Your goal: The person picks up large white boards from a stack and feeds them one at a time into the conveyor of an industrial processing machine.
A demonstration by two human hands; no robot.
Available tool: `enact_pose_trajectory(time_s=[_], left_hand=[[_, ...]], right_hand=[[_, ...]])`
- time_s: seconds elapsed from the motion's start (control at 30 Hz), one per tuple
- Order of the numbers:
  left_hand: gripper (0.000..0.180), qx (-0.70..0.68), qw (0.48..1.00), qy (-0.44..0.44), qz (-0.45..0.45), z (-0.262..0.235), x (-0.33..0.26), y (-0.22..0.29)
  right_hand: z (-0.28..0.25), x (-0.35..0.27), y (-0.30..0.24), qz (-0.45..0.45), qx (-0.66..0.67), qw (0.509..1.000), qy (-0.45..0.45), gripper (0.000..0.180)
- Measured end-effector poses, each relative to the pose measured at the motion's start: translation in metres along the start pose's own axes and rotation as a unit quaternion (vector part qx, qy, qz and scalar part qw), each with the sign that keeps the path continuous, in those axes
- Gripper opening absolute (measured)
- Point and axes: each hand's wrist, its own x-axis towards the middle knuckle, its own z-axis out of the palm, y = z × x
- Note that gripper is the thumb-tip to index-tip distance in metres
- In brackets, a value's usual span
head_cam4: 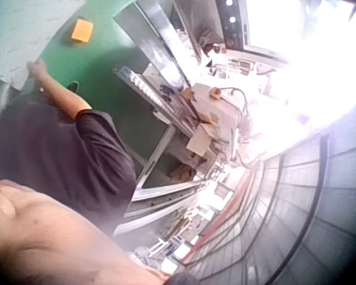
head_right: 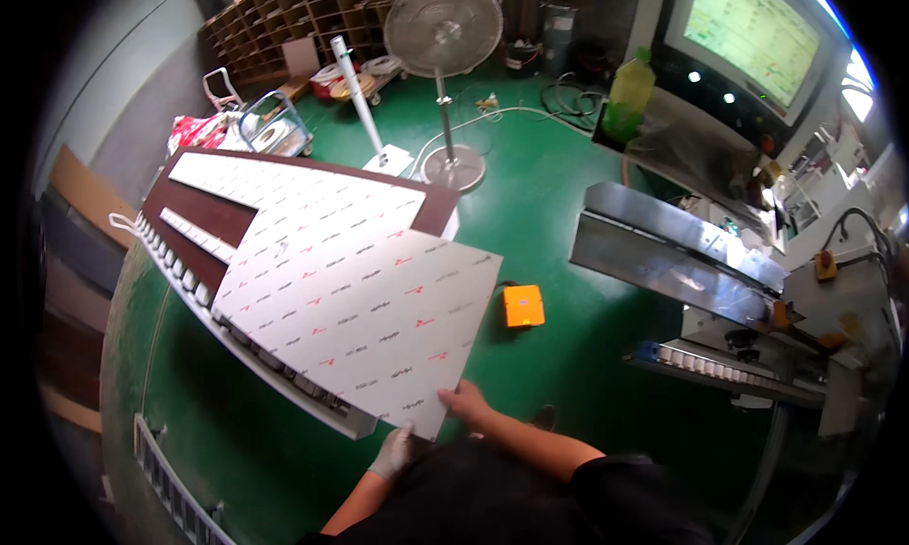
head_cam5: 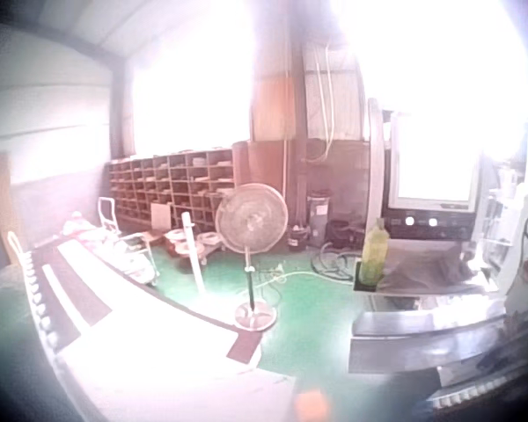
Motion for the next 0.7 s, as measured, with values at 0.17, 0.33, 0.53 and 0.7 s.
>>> enact_pose_trajectory(time_s=[0.17,0.33,0.53,0.7], left_hand=[[0.069,-0.270,0.948,0.069,0.153,-0.048,0.031,0.069],[0.062,-0.417,0.901,0.047,0.106,-0.129,0.062,0.123],[0.071,-0.442,0.873,0.170,0.118,-0.157,0.069,0.143],[0.072,-0.455,0.877,0.138,0.069,-0.223,0.099,0.125]], right_hand=[[-0.029,-0.034,-0.033,-0.016,-0.039,0.998,0.046,0.039],[-0.079,-0.098,-0.082,-0.049,-0.012,0.970,0.237,0.033],[-0.151,-0.181,-0.057,-0.092,0.032,0.884,0.458,0.026],[-0.192,-0.217,-0.011,-0.107,-0.125,0.816,0.554,0.027]])
